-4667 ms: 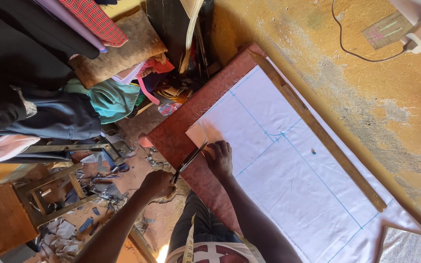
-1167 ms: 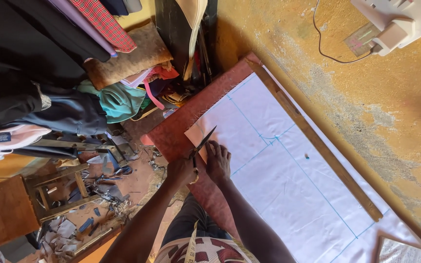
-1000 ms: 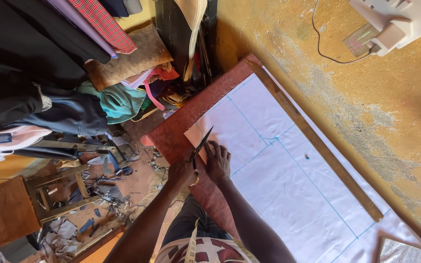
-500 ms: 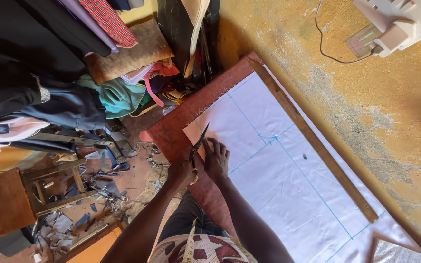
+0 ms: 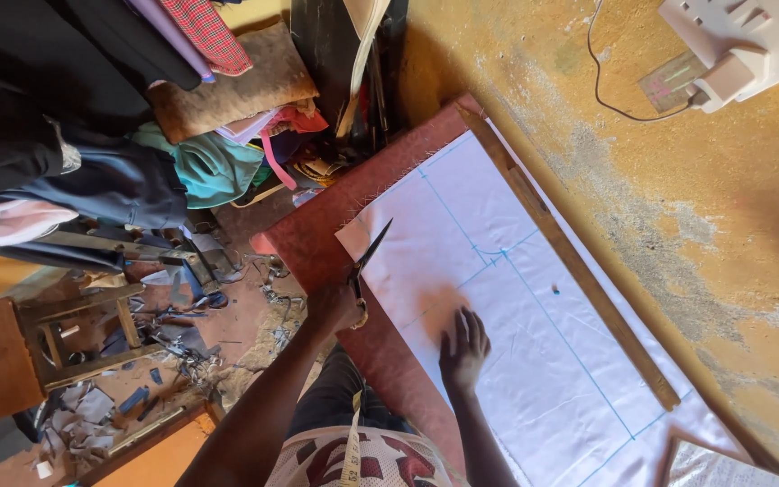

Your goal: Cutting a piece of white fabric with scissors along a marked blue line on a tailoring table.

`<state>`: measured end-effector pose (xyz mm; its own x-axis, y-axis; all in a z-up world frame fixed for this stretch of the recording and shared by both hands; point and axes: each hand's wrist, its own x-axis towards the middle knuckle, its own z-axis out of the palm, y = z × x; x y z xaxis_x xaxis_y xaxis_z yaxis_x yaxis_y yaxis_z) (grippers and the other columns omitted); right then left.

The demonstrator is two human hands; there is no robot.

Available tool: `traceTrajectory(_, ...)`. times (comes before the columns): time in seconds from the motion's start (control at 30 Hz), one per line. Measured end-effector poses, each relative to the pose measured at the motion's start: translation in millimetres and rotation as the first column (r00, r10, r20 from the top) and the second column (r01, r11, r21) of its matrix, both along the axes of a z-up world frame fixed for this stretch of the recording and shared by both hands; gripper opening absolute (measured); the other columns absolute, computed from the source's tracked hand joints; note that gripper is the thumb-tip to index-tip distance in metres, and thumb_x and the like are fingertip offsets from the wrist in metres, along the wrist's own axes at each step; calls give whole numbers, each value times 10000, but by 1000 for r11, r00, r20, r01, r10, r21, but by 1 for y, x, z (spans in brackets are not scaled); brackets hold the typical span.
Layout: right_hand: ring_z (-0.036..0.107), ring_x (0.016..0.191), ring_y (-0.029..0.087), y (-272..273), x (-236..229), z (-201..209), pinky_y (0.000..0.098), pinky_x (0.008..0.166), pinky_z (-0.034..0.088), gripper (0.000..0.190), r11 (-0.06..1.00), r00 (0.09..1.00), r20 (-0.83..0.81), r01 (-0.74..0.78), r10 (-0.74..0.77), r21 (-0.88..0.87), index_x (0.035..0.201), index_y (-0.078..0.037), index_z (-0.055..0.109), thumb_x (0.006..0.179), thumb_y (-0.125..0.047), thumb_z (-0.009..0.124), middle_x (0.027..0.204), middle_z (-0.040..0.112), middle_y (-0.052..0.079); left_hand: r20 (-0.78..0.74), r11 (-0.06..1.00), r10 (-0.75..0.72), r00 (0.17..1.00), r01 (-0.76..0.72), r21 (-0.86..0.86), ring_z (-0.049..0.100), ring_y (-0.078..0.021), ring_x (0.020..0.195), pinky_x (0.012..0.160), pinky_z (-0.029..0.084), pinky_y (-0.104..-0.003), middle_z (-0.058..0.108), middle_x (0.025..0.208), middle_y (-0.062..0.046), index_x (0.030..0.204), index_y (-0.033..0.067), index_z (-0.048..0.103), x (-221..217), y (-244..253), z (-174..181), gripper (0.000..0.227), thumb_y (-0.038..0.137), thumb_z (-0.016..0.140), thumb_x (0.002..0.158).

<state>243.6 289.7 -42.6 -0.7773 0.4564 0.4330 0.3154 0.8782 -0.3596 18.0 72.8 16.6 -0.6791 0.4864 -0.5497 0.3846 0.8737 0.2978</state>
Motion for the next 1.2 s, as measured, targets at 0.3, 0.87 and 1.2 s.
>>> traceTrajectory(0.3,420,1565,222,-13,34,9,449,1235,282,731,989,958,246,150,-148,14,1625,-135,456,1027,-550,522,1675,476,36,-73,999,41,996,-41,5,688,-202,564,445,466,-370,701,644,-35,778,114,683,8,-1,-50,339,401,685,959)
traceTrajectory(0.87,470,1539,244,-18,27,33,442,1200,328,666,992,982,152,98,-109,81,1607,-113,466,1058,-481,550,1653,502,70,-450,840,-541,711,479,-253,457,-164,492,353,257,-341,450,629,54,741,139,689,37,-2,-138,379,305,606,1073)
traceTrajectory(1.2,460,1544,238,-18,26,34,445,1217,321,673,992,979,166,111,-118,52,1590,-110,475,1044,-497,546,1649,504,72,-608,798,-569,554,550,-245,415,-192,526,423,270,-371,377,573,50,577,158,619,51,5,-182,536,238,564,1104)
